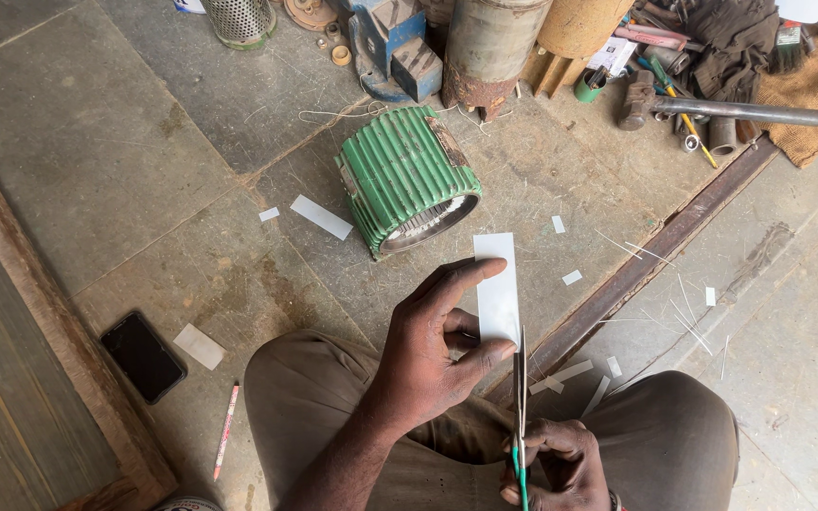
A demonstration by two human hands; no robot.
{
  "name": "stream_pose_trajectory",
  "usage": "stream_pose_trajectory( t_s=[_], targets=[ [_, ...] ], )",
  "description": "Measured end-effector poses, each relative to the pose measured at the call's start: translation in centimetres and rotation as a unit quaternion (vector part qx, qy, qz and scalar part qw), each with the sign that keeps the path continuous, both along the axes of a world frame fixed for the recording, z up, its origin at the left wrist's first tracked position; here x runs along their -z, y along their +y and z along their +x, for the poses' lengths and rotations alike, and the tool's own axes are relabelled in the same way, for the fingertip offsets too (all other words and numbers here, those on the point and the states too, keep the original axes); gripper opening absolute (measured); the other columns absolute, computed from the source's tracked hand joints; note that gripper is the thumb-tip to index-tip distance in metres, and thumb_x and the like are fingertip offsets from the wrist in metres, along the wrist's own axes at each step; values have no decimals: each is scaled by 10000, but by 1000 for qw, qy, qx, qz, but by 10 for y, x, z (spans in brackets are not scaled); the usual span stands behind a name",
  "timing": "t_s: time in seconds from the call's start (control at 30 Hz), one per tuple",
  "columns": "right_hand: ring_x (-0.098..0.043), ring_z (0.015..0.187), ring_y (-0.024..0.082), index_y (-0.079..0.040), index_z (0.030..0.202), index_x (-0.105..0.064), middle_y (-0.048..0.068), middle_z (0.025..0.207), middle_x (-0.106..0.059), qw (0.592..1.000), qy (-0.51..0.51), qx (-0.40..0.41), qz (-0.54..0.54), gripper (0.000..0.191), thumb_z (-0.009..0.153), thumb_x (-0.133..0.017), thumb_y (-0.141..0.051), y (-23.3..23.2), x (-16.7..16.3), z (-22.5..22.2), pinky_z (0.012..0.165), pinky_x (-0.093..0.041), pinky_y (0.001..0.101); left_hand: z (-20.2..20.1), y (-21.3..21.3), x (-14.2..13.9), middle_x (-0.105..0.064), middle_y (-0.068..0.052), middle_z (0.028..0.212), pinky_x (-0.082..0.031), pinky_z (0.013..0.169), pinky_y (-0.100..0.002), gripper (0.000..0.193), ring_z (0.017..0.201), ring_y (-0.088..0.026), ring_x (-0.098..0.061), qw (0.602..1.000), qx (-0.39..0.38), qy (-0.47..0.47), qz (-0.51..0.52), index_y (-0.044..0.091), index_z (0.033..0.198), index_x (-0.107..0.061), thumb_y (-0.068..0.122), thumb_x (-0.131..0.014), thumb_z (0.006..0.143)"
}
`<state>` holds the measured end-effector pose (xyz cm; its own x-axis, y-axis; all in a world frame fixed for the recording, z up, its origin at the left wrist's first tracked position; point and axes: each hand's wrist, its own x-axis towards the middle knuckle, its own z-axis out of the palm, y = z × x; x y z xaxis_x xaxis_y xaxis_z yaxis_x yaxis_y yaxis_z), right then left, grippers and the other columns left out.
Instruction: The person sits on the floor and works on a green electric motor. They cut small white rectangular pieces with scissors and insert them into the slots of the motor's stator, repeating the process several times.
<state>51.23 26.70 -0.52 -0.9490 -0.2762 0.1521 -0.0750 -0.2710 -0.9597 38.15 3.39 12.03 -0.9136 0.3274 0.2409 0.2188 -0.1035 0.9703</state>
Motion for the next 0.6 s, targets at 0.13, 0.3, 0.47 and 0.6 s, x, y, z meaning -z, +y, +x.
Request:
stream_pose_trajectory(
  t_s=[0.13, 0.3, 0.47, 0.6],
  targets=[
    [-763, 711, 206, 39, 1111, -725, 158, 809, -775, 999, 30, 19, -3, 469, 697, -942, 71, 1, 3, 2, 725, -604, 364, 0, 0, 2, -540, -179, 1416, -661, 811, -289, 677, 1110, -252, -763, 1000, 3, 2, -1, 58, 1484, -472, 31, -795, 890],
    [-741, 707, 187, 24, 1098, -701, 186, 859, -777, 999, 26, 45, -13, 482, 682, -943, 59, -2, 9, 7, 682, -607, 354, 3, 1, 6, -540, -188, 1445, -662, 823, -297, 691, 1116, -257, -759, 1000, 9, 11, 14, 69, 1511, -464, 80, -799, 907],
    [-772, 614, 181, 49, 970, -780, 135, 703, -772, 997, -20, 27, 63, 372, 642, -954, 75, 1, 11, 9, 601, -592, 325, 7, 0, 9, -541, -181, 1465, -658, 843, -296, 720, 1157, -251, -739, 999, 0, 33, -5, 86, 1523, -458, 112, -810, 896],
    [-744, 626, 178, 72, 974, -750, 138, 727, -759, 999, -5, 36, 11, 366, 658, -935, 75, -2, 9, 4, 610, -577, 319, 7, 1, 9, -570, -175, 1464, -652, 911, -326, 742, 1260, -269, -670, 996, -20, 84, -27, 88, 1530, -466, 114, -832, 886]
  ],
)
